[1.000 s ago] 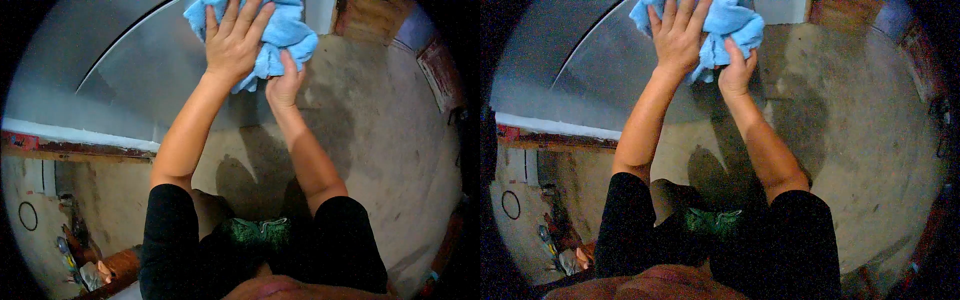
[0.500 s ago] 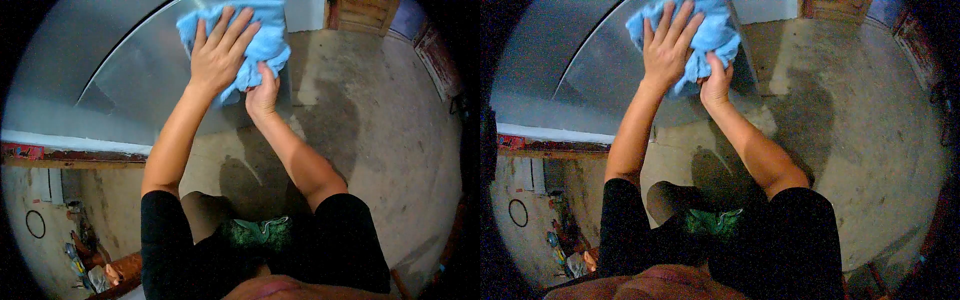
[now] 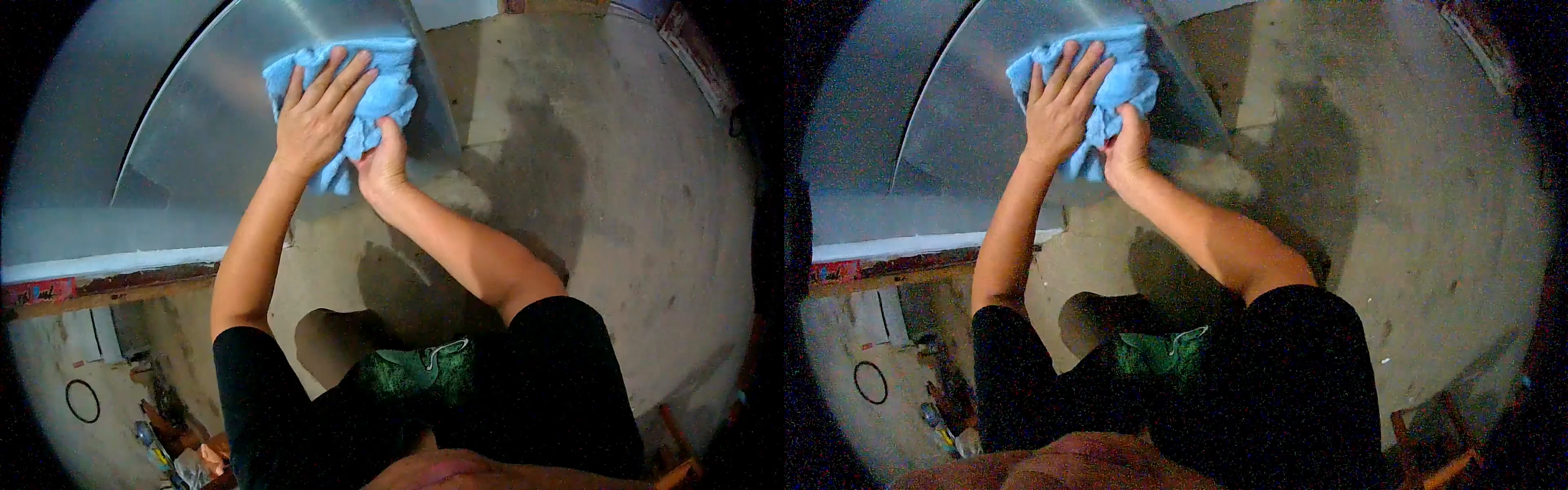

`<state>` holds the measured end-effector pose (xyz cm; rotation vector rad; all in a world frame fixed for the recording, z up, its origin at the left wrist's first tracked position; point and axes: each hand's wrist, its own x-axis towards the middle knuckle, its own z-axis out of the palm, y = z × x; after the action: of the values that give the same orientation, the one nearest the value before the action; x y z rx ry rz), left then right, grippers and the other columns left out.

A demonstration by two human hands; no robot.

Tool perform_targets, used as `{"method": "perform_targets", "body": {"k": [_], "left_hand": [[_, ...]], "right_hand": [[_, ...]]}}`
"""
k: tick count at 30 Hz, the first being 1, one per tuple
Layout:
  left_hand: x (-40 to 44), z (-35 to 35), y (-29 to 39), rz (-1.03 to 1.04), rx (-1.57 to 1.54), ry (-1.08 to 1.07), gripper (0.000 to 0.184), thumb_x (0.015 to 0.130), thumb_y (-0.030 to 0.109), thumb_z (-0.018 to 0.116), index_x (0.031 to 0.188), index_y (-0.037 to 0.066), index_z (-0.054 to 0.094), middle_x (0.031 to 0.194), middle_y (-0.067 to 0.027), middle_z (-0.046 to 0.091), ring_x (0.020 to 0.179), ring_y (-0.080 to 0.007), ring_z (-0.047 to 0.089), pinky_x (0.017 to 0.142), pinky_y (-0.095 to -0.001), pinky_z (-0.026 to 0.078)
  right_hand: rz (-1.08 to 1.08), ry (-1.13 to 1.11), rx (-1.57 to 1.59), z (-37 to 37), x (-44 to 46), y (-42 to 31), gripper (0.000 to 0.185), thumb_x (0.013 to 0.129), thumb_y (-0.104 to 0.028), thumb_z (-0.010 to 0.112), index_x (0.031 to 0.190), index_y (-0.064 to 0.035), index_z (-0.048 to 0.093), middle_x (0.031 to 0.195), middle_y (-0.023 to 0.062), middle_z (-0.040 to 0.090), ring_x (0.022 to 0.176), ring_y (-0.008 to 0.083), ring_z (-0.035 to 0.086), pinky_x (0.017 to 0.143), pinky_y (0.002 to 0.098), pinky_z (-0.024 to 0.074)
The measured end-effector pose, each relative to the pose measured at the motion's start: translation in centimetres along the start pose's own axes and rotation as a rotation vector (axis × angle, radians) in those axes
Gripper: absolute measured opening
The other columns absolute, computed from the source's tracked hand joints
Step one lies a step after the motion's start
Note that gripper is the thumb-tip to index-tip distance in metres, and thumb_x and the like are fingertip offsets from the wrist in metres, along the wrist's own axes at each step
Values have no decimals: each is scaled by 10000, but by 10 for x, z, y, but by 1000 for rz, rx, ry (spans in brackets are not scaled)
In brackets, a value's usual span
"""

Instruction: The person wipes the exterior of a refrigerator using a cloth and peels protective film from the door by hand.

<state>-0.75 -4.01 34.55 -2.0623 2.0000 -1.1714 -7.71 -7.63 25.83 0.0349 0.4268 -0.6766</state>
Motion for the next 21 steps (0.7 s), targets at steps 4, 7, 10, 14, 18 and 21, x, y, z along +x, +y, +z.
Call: {"method": "perform_targets", "body": {"k": [4,7,10,14,18,21], "left_hand": [[50,1,8,122,-35,100,523,861,181,559,1382,207,580,1546,79,448,1434,-131,406,1174,-460,284],[73,5,11,195,-58,182,501,910,124,506,1408,134,564,1547,-49,459,1450,-242,398,1199,-503,190],[70,4,20,144,-148,67,501,921,105,489,1417,129,554,1553,-78,449,1457,-300,382,1190,-508,202],[21,27,34,142,-139,-17,521,874,186,539,1394,169,568,1547,80,446,1447,-136,384,1179,-455,282],[6,33,46,124,-150,-134,524,882,193,530,1404,207,565,1531,77,468,1426,-141,419,1181,-462,273],[23,9,59,55,-56,-57,532,882,194,533,1412,239,563,1524,73,480,1412,-149,441,1181,-478,255]], "right_hand": [[-149,-50,47,15,14,-23,222,949,-402,538,1013,-202,610,879,-68,639,728,99,593,543,282,407],[-182,-73,78,27,11,-30,245,970,-420,488,1013,-211,608,860,-77,638,728,89,591,532,289,394],[-84,-5,-131,10,19,-29,509,1007,-508,390,1376,-187,532,1383,2,578,1289,194,512,1045,404,387],[-25,-20,-53,-24,22,-8,409,997,-529,414,1196,-213,581,1148,-62,641,989,115,591,747,304,458],[159,159,-114,-35,2,-23,251,982,-435,485,1061,-212,569,989,-80,624,842,96,568,626,282,427],[117,5,-230,-36,-10,-51,160,965,-360,529,998,-208,564,892,-64,610,769,100,562,583,295,419]]}}
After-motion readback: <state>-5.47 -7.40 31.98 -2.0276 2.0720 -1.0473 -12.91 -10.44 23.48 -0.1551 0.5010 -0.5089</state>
